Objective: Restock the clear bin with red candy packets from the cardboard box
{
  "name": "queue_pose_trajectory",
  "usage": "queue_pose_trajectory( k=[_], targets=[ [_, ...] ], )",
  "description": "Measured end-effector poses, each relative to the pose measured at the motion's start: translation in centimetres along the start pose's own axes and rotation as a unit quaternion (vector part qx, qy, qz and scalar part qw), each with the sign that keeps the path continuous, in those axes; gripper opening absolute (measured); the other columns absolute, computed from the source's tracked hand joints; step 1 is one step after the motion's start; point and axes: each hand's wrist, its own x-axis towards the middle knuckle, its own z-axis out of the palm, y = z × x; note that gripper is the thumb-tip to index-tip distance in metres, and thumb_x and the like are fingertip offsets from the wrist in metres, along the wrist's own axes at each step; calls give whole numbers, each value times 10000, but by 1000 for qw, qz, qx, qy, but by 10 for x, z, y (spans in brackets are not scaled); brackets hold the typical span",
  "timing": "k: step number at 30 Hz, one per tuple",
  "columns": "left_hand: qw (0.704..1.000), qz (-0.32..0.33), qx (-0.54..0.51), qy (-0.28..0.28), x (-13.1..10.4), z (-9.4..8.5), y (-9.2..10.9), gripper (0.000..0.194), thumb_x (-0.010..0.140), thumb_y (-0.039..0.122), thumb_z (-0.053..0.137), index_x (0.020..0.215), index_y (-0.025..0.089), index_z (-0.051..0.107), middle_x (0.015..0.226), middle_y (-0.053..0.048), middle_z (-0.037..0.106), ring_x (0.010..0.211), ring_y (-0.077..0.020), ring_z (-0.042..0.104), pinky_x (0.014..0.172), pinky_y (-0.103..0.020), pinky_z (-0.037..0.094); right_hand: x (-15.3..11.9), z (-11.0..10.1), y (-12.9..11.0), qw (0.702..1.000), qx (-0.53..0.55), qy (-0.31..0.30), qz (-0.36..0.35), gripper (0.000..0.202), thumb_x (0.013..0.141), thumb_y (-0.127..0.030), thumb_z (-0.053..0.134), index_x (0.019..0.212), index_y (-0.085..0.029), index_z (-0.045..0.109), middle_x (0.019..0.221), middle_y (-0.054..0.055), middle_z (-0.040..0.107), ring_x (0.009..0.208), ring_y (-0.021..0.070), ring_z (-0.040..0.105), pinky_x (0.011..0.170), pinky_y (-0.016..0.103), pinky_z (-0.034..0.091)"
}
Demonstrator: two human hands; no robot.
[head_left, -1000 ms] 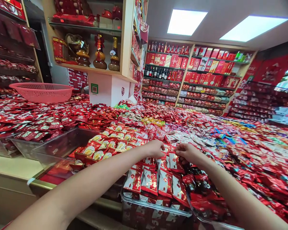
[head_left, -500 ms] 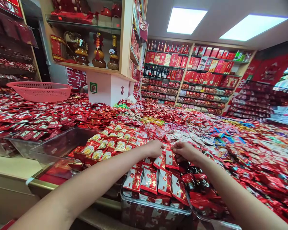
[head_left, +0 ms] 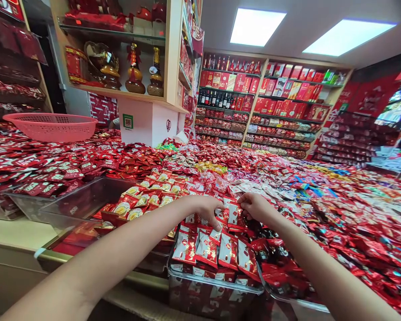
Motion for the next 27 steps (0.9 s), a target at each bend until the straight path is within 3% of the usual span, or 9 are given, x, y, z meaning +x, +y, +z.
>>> queue_pose_trajectory(
  k=[7,19,23,27],
  targets=[
    [999,-6,30,29,3,1,2,545,569,460,677,1040,207,567,1051,-64,606,888,-226,563,691,-273,432,-6,-2,-1,998,-62,-24,19,149,753,-47,400,745,-163,493,452,-35,513,359,87,474,357,172,346],
    [998,-15,44,43,2,1,4,131,677,305,594,620,187,585,632,-16,600,762,-181,537,602,-227,400,1,-2,12,994,-98,-11,-47,63,717,-150,523,762,-165,565,520,-36,536,453,77,466,431,180,325],
    [999,0,36,31,0,-2,2,206,634,397,619,710,207,610,748,-19,618,824,-193,534,655,-239,405,2,-3,14,994,-92,-8,-54,74,720,-136,512,767,-171,556,528,-40,531,473,78,476,459,181,351],
    [999,0,35,7,-4,-6,5,560,469,459,717,958,232,567,991,-43,589,917,-235,514,701,-275,415,2,-2,16,995,-82,-25,-47,72,715,-112,502,741,-170,536,521,-44,521,440,74,462,422,178,340]
  ],
)
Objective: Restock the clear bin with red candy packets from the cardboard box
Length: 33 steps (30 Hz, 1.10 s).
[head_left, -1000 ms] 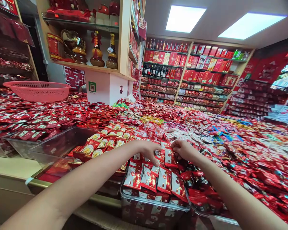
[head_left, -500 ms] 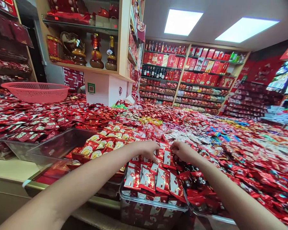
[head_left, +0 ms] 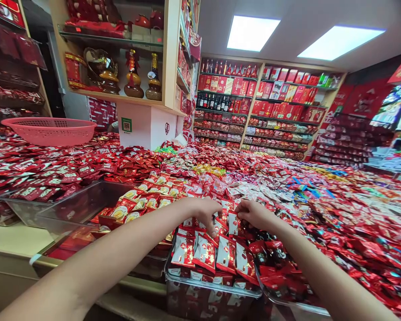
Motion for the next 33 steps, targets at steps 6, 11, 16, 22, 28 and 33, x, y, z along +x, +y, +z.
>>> queue_pose_trajectory(
  k=[6,11,16,22,28,33],
  targets=[
    [1000,-24,8,-2,-3,-4,12,576,469,409,734,982,234,539,1039,-56,545,985,-256,471,709,-284,416,-4,-2,-3,999,22,-22,8,67,739,-115,463,725,-174,490,525,-36,518,427,83,480,404,181,370],
    [999,-35,-1,5,1,-3,11,473,489,376,731,889,195,556,931,-59,575,830,-230,523,584,-258,404,-10,-10,-10,999,39,-29,12,68,760,-122,441,732,-173,477,521,-41,494,449,80,471,407,170,382],
    [999,-26,-41,19,5,-4,-2,193,699,380,559,765,199,546,634,27,567,584,-138,500,510,-229,354,-13,-14,-10,998,38,-47,18,89,768,-111,432,736,-173,487,456,-52,493,385,65,420,359,150,304],
    [992,-45,-48,107,12,2,-4,171,786,323,424,805,181,519,714,5,548,639,-133,471,519,-226,324,-5,-6,-2,999,23,-34,31,76,729,-103,484,738,-174,508,431,-56,502,365,67,421,363,156,288],
    [988,-50,-56,132,12,11,5,156,779,300,429,811,173,513,744,-12,571,644,-141,496,531,-227,345,-2,-2,-3,997,34,-34,54,72,753,-114,459,727,-172,492,456,-45,537,313,61,408,338,164,292],
    [983,-73,-58,157,12,14,11,168,783,280,406,803,169,530,759,-42,596,650,-166,518,543,-257,360,-6,-4,-11,997,44,-43,55,109,760,-88,438,704,-176,468,441,-47,532,318,72,446,335,167,311]
  ],
)
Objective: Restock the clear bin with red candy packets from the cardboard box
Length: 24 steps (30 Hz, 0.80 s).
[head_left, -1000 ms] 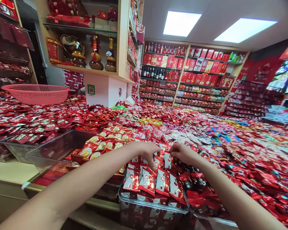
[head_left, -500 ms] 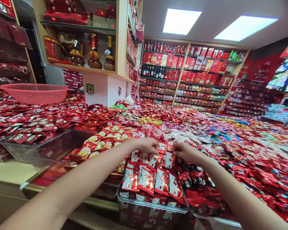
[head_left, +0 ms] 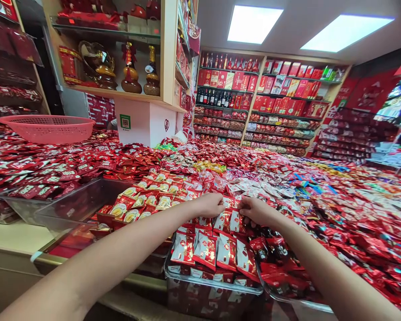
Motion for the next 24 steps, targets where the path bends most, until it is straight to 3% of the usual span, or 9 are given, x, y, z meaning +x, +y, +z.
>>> queue_pose_trajectory(
  k=[4,8,15,20,24],
  targets=[
    [998,-52,-3,29,0,2,4,190,813,261,389,860,142,529,770,-45,585,644,-144,519,556,-264,384,-2,-1,-3,1000,9,23,-3,106,773,-89,419,728,-176,458,472,-42,547,373,82,496,371,172,361],
    [996,-85,-8,35,-3,3,9,191,804,292,438,849,139,543,784,-40,588,664,-137,531,584,-271,409,-3,0,-3,1000,4,0,4,115,771,-77,421,726,-175,462,451,-49,541,346,81,482,365,177,365],
    [990,-127,-14,61,-8,10,16,151,740,219,452,830,141,545,822,-89,607,743,-207,568,589,-295,418,-2,1,-4,1000,-21,-2,-1,136,763,-52,406,764,-175,465,481,-41,554,368,88,498,376,183,368],
    [987,-135,-29,83,-9,12,13,229,700,234,478,912,151,500,1006,-131,557,854,-234,560,637,-288,431,-4,1,-3,998,-69,11,0,148,764,-77,407,832,-165,505,484,-22,556,372,98,484,371,191,352],
    [989,-122,-46,69,-12,11,9,205,724,249,452,909,169,490,929,-92,586,741,-196,584,553,-257,431,-8,2,-2,991,-125,47,-22,211,762,-108,428,932,-162,541,596,31,621,515,142,565,471,219,391]
  ],
)
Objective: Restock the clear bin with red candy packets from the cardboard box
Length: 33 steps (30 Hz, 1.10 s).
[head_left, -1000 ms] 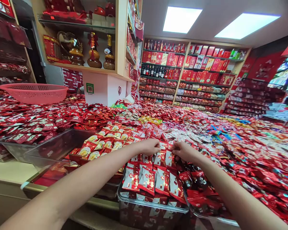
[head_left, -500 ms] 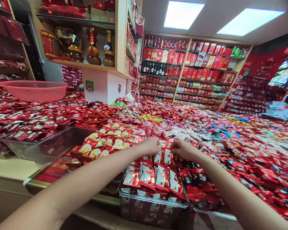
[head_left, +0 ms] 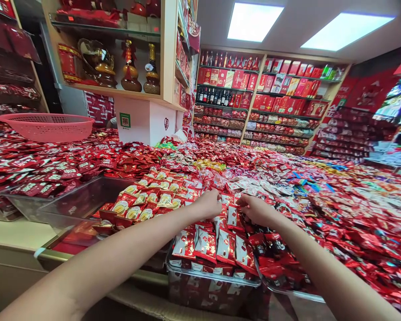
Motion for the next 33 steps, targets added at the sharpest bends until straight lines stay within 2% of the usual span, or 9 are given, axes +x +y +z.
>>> queue_pose_trajectory(
  k=[4,6,10,14,19,24,29,31,33],
  targets=[
    [1000,11,4,4,-1,-5,-1,189,724,227,472,898,164,508,927,-87,590,786,-193,570,602,-260,431,-5,0,-1,998,-49,37,-28,272,736,-70,430,950,-139,583,933,111,649,865,207,582,694,252,404],
    [1000,10,11,12,-1,-8,-1,190,746,233,469,909,147,514,943,-96,582,817,-192,557,637,-278,433,-8,0,-3,996,-66,47,-38,296,732,-64,424,970,-132,588,1014,118,630,942,222,558,747,263,393],
    [1000,11,16,-15,-4,-14,-4,189,761,249,518,903,126,542,838,-54,595,721,-156,558,614,-296,447,-11,3,-4,993,-94,57,-51,293,746,-109,446,1005,-106,582,1018,141,627,959,247,555,774,290,393],
    [998,39,3,-43,-7,-12,-8,141,736,192,579,862,130,579,791,-17,604,692,-133,559,639,-298,458,-11,9,-3,989,-112,73,-62,309,761,-136,446,1041,-88,568,1046,159,601,993,246,536,813,291,380],
    [997,65,-41,-24,-1,-5,-13,109,770,154,537,860,122,588,820,-22,619,725,-131,571,667,-294,462,-10,13,-1,986,-122,89,-70,286,786,-158,436,1027,-98,576,1053,150,583,995,228,526,815,272,374],
    [995,72,-74,-8,8,1,-19,156,760,123,527,908,123,576,858,-30,624,755,-136,577,672,-292,465,-13,12,-3,988,-117,77,-68,257,786,-168,442,986,-108,593,975,128,634,922,222,566,774,272,393],
    [994,76,-83,-14,10,7,-23,155,746,129,538,893,127,586,813,-20,630,704,-132,582,634,-282,465,-11,10,-5,991,-100,76,-52,323,746,-130,474,1057,-93,556,1069,143,607,985,231,545,807,279,382],
    [994,76,-82,-13,10,7,-23,155,745,131,538,893,127,586,812,-22,628,696,-131,579,626,-278,461,-9,10,-5,992,-89,71,-51,307,727,-114,485,1022,-98,570,1058,143,609,984,237,541,802,286,382],
    [994,76,-81,-15,10,7,-23,148,746,129,537,885,126,586,808,-24,626,693,-128,574,623,-274,458,-7,9,-3,995,-72,57,-49,243,712,-108,494,933,-123,594,970,119,638,902,220,573,735,272,404]
  ],
)
